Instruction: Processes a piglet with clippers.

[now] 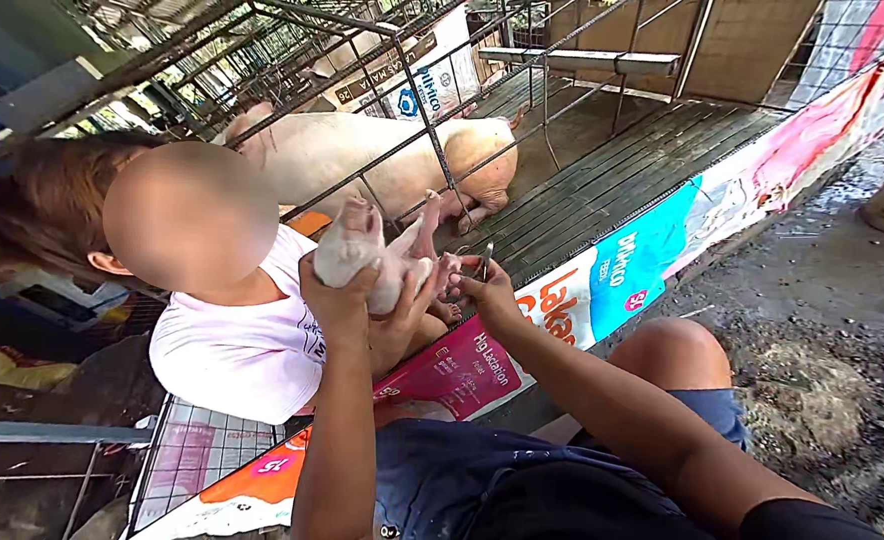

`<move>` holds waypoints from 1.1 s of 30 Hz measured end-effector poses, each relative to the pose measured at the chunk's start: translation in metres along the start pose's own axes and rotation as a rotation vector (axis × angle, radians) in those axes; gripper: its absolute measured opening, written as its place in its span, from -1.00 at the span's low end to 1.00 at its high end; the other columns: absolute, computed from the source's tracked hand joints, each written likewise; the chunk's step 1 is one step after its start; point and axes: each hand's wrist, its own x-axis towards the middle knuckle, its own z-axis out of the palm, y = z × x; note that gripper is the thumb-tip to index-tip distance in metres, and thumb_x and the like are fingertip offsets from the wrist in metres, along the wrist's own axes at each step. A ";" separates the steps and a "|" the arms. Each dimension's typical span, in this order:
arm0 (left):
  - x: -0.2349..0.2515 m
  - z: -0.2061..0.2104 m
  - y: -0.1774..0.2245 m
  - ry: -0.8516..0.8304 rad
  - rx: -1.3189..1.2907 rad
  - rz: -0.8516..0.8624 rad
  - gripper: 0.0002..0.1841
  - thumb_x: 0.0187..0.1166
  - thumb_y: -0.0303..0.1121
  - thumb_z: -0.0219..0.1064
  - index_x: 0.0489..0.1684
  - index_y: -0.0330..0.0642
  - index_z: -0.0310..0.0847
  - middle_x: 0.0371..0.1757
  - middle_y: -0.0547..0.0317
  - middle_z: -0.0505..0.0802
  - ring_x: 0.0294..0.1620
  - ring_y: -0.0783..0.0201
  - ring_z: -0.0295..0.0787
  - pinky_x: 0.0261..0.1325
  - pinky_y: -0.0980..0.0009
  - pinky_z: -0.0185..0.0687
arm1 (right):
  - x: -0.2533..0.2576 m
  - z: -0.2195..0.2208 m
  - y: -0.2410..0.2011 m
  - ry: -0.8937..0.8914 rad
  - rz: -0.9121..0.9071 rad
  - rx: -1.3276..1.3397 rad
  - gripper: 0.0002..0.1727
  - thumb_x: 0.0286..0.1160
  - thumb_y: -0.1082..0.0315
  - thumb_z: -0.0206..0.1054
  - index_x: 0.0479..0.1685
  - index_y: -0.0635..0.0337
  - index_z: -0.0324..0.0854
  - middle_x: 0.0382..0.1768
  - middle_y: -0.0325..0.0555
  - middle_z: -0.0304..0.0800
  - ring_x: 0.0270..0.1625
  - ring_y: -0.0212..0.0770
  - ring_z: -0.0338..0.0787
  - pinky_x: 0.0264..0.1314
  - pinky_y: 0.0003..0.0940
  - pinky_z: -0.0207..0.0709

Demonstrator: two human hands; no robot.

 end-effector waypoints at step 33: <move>0.010 -0.047 0.043 0.032 -0.233 -0.143 -0.44 0.42 -0.19 0.58 0.42 0.06 0.51 0.11 0.06 0.84 0.07 0.13 0.84 0.12 0.05 0.81 | -0.057 -0.004 -0.003 -0.621 -0.392 0.244 -0.82 0.51 0.23 0.37 0.00 -0.20 0.79 -0.10 -0.37 0.88 -0.31 -0.45 0.82 -0.31 -0.48 0.74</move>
